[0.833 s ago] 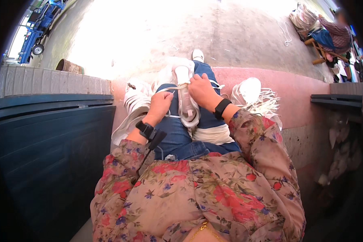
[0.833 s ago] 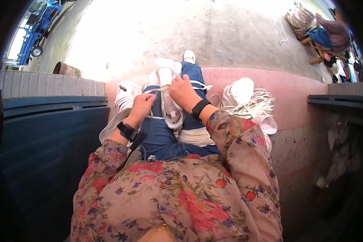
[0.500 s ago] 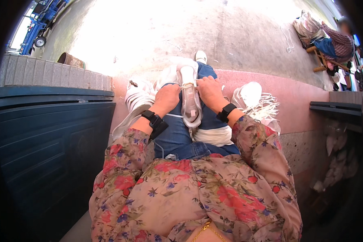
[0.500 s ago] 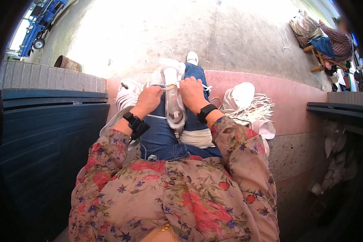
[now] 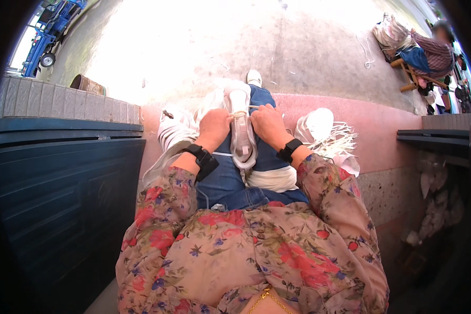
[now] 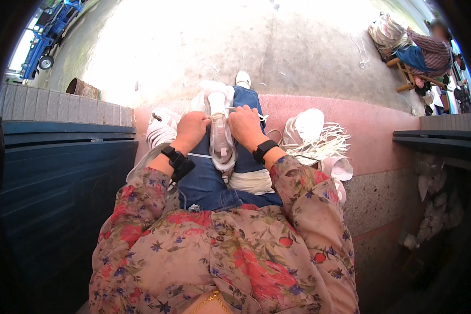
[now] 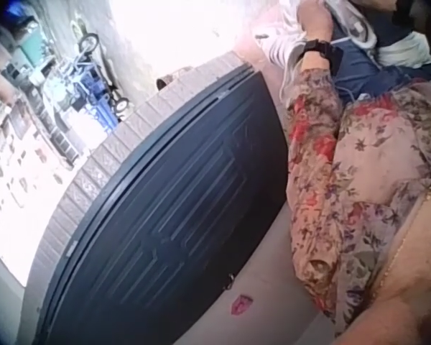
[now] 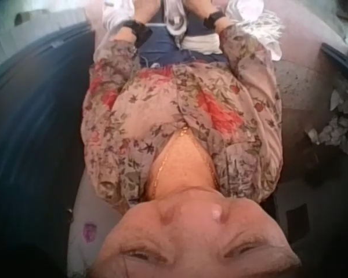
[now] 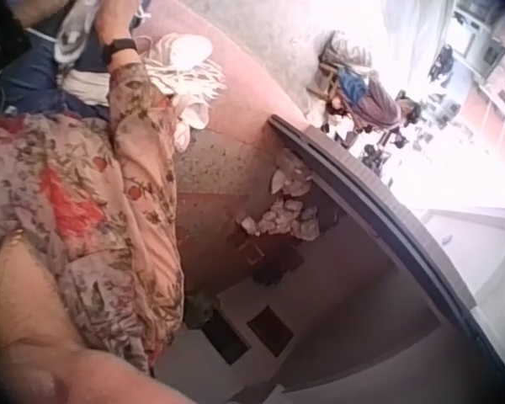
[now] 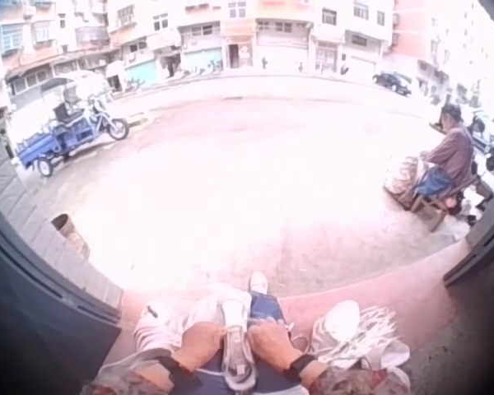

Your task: The recorder is lacing a series of white shoes while sitting at a workshop entrance.

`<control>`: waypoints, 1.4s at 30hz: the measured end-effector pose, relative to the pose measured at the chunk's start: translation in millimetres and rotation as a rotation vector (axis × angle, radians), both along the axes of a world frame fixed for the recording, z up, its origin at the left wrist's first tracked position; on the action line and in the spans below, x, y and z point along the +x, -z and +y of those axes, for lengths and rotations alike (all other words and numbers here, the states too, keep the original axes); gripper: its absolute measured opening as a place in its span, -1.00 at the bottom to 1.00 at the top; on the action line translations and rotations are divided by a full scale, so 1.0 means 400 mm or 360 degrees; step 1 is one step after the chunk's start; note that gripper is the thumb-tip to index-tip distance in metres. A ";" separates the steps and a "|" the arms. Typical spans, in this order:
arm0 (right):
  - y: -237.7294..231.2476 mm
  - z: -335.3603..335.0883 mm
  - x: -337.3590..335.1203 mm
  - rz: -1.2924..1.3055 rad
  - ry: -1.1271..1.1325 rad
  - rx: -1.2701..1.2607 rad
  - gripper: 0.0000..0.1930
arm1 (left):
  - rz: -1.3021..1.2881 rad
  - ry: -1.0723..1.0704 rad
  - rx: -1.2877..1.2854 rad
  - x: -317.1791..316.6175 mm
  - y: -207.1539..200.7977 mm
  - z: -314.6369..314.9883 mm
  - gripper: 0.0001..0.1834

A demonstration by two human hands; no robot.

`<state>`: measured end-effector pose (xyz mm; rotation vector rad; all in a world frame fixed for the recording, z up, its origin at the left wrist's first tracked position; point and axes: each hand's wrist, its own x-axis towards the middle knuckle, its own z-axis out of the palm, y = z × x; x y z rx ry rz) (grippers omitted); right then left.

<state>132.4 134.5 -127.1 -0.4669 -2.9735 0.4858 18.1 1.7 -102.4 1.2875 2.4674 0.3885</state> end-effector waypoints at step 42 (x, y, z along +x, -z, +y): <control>-0.016 -0.036 -0.021 -0.0033 -0.0482 0.0236 -0.92 | -0.0875 -0.0187 0.0365 -0.076 0.017 0.087 -0.81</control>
